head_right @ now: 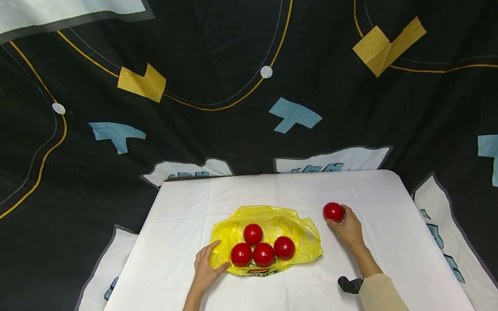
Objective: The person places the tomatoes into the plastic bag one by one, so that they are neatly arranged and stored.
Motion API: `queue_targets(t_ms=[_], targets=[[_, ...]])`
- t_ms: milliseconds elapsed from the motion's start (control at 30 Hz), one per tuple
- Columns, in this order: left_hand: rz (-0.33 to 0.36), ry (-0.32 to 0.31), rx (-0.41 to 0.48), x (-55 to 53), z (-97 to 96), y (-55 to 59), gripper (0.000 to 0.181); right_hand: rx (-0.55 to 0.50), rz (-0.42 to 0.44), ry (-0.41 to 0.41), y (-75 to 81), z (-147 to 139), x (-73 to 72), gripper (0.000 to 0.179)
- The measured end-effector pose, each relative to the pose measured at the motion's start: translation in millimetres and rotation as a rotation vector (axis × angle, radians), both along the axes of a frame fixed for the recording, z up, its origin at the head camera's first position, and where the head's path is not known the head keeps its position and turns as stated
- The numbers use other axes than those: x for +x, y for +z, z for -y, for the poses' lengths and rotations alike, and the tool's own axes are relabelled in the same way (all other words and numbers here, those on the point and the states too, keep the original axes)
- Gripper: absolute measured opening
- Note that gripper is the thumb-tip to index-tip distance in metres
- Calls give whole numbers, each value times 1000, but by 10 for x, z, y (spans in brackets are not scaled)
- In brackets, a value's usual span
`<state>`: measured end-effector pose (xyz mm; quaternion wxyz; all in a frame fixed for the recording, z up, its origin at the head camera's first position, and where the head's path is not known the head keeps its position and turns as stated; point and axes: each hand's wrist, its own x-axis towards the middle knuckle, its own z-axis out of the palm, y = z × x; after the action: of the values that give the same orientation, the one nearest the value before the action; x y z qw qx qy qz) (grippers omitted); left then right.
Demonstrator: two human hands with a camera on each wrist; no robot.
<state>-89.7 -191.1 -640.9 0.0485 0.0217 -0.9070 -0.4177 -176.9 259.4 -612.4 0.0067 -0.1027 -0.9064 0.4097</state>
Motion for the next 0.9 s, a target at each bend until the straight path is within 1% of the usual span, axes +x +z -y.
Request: queue_targets(t_ms=[367, 600, 767, 900], targets=[[-27, -6, -15, -8, 14, -39, 74, 10, -13, -18, -17, 1, 9, 75], [-30, -16, 3, -12, 22, -30, 73, 23, -10, -17, -29, 3, 14, 75], [-37, -18, -6, -7, 23, -36, 73, 9, 15, -12, -31, 2, 53, 77], [-38, -19, -5, -4, 21, -36, 73, 4, 5, -14, -39, 0, 115, 76]])
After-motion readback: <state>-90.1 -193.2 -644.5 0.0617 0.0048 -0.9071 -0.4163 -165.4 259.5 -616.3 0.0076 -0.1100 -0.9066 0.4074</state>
